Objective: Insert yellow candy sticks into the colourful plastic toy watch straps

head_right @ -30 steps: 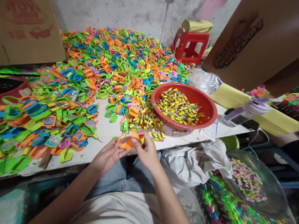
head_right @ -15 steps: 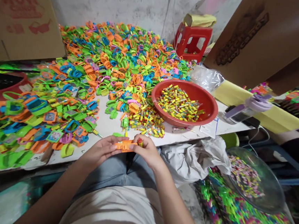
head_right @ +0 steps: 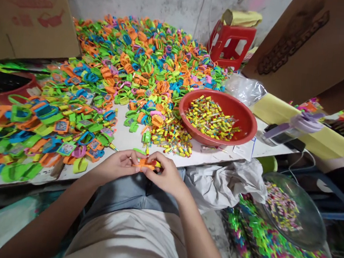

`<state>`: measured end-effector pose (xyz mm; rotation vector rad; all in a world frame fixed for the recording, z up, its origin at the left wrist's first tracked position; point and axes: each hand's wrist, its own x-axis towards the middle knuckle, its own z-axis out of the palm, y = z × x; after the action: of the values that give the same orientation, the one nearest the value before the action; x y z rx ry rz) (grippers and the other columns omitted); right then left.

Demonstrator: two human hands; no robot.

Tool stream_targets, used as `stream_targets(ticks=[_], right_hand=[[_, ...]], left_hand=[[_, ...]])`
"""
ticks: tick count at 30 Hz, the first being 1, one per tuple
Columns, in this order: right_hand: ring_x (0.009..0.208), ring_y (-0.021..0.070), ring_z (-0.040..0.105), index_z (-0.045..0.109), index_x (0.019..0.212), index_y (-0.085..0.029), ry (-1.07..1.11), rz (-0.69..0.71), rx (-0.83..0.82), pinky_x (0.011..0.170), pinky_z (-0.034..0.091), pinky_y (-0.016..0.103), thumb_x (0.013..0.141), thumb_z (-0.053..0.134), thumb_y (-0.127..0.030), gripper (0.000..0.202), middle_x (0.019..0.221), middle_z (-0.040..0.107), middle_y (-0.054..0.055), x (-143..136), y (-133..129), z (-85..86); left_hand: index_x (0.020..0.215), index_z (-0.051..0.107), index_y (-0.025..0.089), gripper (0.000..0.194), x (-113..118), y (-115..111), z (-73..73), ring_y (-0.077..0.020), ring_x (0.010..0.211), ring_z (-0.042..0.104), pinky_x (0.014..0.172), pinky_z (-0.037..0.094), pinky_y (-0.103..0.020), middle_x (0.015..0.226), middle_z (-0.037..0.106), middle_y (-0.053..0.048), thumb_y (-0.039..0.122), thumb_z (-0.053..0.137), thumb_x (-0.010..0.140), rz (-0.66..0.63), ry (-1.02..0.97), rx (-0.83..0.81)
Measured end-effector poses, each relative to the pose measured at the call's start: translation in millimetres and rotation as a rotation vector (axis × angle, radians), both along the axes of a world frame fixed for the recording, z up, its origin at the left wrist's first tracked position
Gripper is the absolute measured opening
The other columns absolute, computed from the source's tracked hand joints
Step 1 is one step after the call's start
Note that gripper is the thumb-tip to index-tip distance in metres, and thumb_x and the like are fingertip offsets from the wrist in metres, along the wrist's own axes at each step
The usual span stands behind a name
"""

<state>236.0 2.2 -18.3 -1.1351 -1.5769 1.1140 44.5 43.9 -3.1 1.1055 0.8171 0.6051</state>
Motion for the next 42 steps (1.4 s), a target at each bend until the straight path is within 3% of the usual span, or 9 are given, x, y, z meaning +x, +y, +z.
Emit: stream_targets(ticks=[4,9,14,18,26,31,38,42], right_hand=[[0.063,0.0111,0.045,0.057,0.081,-0.019,-0.040,0.093,0.019,0.055,0.033,0.022,0.087,0.059,-0.048,0.030,0.073,0.054,-0.001,-2.4,-0.8,5.3],[0.065,0.0119,0.045,0.059,0.081,-0.018,-0.014,0.152,0.033,0.060,0.034,0.023,0.092,0.053,-0.049,0.033,0.072,0.054,-0.001,-8.5,-4.2,2.1],[0.064,0.0125,0.045,0.059,0.072,-0.018,0.164,0.162,-0.152,0.060,0.032,0.025,0.086,0.061,-0.053,0.038,0.068,0.052,-0.001,-8.7,-4.3,-6.0],[0.066,0.0141,0.049,0.058,0.068,-0.018,0.320,0.185,-0.266,0.064,0.034,0.026,0.081,0.067,-0.051,0.037,0.067,0.057,0.000,-9.0,-3.3,-7.0],[0.069,0.0154,0.052,0.060,0.071,-0.018,0.368,0.143,-0.365,0.069,0.038,0.028,0.078,0.070,-0.051,0.035,0.070,0.060,-0.001,-12.8,-2.4,-9.1],[0.070,0.0147,0.052,0.061,0.070,-0.018,0.337,0.157,-0.331,0.070,0.038,0.027,0.078,0.069,-0.052,0.036,0.071,0.061,0.000,-11.7,-1.6,-6.4],[0.070,0.0159,0.055,0.060,0.070,-0.018,0.349,0.157,-0.313,0.070,0.040,0.028,0.079,0.068,-0.053,0.037,0.070,0.063,0.000,-9.2,-2.8,-7.9],[0.073,0.0163,0.055,0.060,0.072,-0.018,0.289,0.145,-0.265,0.072,0.040,0.029,0.080,0.066,-0.056,0.039,0.073,0.060,0.000,-9.0,-1.2,-8.3]], left_hand=[[0.091,0.061,0.015,0.044,-5.0,4.5,3.0,-0.0113,0.073,0.061,0.069,0.046,-0.024,0.084,0.066,-0.002,0.035,0.085,0.059,-0.089,0.055,-0.017],[0.071,0.061,0.014,0.034,-4.6,2.3,1.1,-0.0108,0.072,0.057,0.069,0.046,-0.024,0.080,0.061,-0.001,0.038,0.083,0.061,-0.092,0.098,0.124],[0.070,0.067,0.017,0.033,-7.8,-1.0,1.1,-0.0183,0.097,0.058,0.088,0.045,-0.031,0.097,0.058,-0.006,0.050,0.067,0.077,-0.206,0.209,0.339],[0.073,0.069,0.017,0.051,-11.0,-1.5,3.3,-0.0210,0.115,0.051,0.101,0.038,-0.032,0.109,0.058,-0.008,0.057,0.042,0.090,-0.349,0.211,0.402],[0.065,0.062,0.017,0.050,-8.6,-7.2,-4.7,-0.0235,0.125,0.045,0.107,0.033,-0.035,0.121,0.056,-0.010,0.052,0.039,0.093,-0.176,0.224,0.485],[0.065,0.062,0.016,0.049,-7.9,-8.7,-11.8,-0.0246,0.128,0.044,0.108,0.034,-0.037,0.130,0.054,-0.010,0.049,0.040,0.093,-0.153,0.206,0.482],[0.080,0.067,0.018,0.045,-15.1,-10.6,2.5,-0.0242,0.134,0.037,0.114,0.026,-0.041,0.139,0.050,-0.009,0.046,0.035,0.096,-0.258,0.341,0.588],[0.084,0.066,0.019,0.039,-19.1,-12.7,8.2,-0.0228,0.136,0.035,0.113,0.029,-0.041,0.140,0.049,-0.010,0.040,0.035,0.096,-0.256,0.386,0.626]])
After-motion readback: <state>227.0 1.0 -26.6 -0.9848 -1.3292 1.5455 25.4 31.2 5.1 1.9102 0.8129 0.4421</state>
